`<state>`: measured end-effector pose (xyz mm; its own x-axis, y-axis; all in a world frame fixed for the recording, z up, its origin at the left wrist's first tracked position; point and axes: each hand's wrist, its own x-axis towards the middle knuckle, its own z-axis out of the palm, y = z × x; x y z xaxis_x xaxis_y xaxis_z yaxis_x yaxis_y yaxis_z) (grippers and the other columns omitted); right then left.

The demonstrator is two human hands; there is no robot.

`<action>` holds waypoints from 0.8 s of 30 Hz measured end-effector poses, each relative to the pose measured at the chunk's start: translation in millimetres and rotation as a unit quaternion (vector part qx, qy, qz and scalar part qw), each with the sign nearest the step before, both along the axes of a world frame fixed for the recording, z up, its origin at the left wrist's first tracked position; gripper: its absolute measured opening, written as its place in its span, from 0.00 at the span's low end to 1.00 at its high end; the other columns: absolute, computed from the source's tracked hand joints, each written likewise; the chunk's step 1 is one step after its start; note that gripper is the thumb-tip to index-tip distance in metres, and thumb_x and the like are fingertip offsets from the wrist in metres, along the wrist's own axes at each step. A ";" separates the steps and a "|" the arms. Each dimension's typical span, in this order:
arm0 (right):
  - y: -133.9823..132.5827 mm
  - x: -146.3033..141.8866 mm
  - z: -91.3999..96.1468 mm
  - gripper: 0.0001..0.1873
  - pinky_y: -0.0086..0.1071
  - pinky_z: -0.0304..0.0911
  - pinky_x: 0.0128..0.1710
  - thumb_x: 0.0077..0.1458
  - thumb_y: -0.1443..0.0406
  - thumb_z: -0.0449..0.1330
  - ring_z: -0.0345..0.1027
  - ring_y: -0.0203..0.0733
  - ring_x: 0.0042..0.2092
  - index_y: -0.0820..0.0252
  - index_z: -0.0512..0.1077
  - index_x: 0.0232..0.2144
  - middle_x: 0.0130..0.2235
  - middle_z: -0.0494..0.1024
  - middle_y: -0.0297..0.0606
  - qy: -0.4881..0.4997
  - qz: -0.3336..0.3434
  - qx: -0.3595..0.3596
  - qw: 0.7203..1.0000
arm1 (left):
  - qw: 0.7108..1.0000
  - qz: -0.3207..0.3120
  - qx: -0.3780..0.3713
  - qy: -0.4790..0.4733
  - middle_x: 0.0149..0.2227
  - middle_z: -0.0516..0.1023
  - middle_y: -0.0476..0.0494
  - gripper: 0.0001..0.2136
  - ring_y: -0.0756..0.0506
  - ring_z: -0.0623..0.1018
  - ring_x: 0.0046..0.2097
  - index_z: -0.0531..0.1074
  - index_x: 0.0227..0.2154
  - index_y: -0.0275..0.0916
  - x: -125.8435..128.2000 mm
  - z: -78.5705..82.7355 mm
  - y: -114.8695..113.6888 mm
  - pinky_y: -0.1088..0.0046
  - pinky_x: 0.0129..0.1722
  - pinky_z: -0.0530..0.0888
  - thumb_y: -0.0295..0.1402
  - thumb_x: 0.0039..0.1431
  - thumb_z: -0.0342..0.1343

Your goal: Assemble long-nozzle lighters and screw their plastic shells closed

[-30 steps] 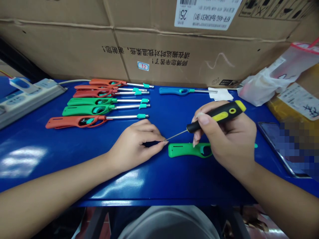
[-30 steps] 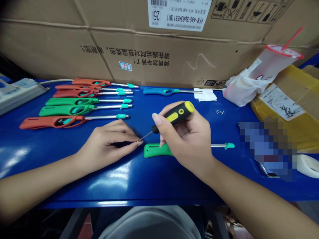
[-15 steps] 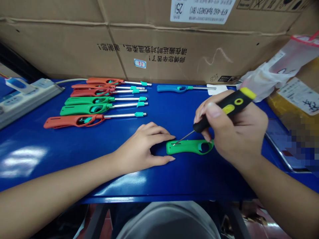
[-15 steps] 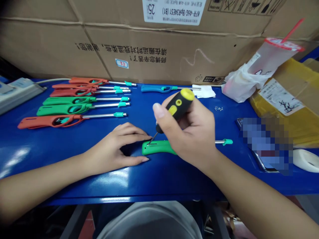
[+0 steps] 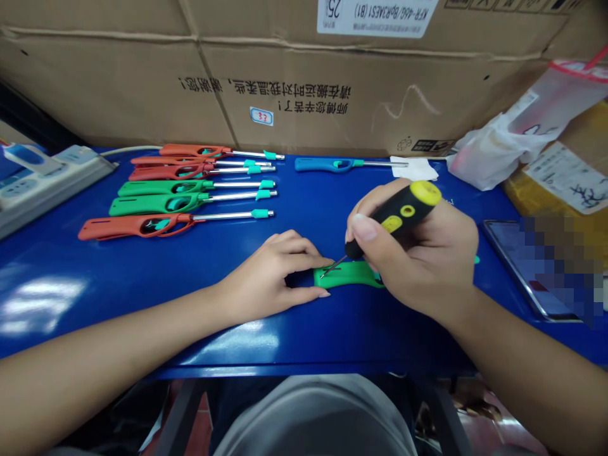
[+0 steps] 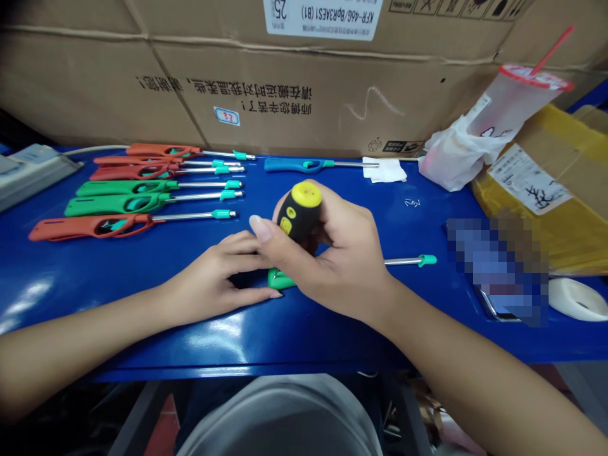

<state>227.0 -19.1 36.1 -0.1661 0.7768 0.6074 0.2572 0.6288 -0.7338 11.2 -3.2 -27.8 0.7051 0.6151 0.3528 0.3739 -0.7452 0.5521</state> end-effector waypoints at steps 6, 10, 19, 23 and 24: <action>-0.4 -0.4 -1.9 0.12 0.32 0.62 0.20 0.61 0.55 0.69 0.63 0.34 0.22 0.52 0.74 0.30 0.26 0.77 0.29 -0.004 0.003 -0.008 1.000 | 1.000 -0.004 0.005 0.004 0.52 0.83 0.37 0.18 0.37 0.80 0.53 0.81 0.54 0.40 -0.1 0.2 0.4 0.52 0.59 0.74 0.42 0.65 0.67; -1.1 -0.1 -2.8 0.11 0.32 0.63 0.22 0.59 0.61 0.72 0.67 0.35 0.25 0.54 0.73 0.29 0.27 0.77 0.30 -0.011 0.013 -0.006 1.000 | 1.000 -0.009 0.000 0.004 0.53 0.83 0.37 0.18 0.36 0.79 0.54 0.81 0.53 0.40 0.4 1.4 0.5 0.51 0.61 0.73 0.42 0.64 0.67; 1.0 0.7 -3.5 0.10 0.31 0.65 0.23 0.60 0.63 0.70 0.70 0.35 0.26 0.53 0.73 0.29 0.28 0.77 0.29 -0.045 -0.004 0.017 0.999 | 1.000 -0.009 0.000 0.009 0.52 0.82 0.38 0.18 0.38 0.79 0.53 0.80 0.54 0.40 -0.8 1.2 0.0 0.53 0.60 0.73 0.42 0.65 0.66; 0.3 1.2 -9.6 0.12 0.29 0.69 0.24 0.56 0.61 0.74 0.74 0.37 0.30 0.49 0.78 0.41 0.33 0.81 0.29 -0.015 0.029 -0.014 0.999 | 1.000 -0.003 -0.001 0.012 0.49 0.83 0.40 0.17 0.39 0.79 0.51 0.80 0.53 0.41 -0.2 1.4 -0.6 0.57 0.56 0.74 0.42 0.66 0.66; 0.3 1.4 -10.9 0.18 0.29 0.72 0.26 0.56 0.61 0.74 0.76 0.38 0.32 0.45 0.77 0.48 0.36 0.82 0.29 -0.004 0.041 -0.019 0.999 | 1.000 -0.002 0.000 0.014 0.48 0.83 0.41 0.17 0.39 0.78 0.50 0.80 0.53 0.42 -0.1 1.5 -0.8 0.58 0.54 0.74 0.42 0.66 0.66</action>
<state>228.4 -18.8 25.2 -0.2356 0.7825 0.5764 0.2114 0.6201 -0.7555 11.1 -4.0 -26.3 0.7174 0.6118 0.3331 0.3853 -0.7469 0.5420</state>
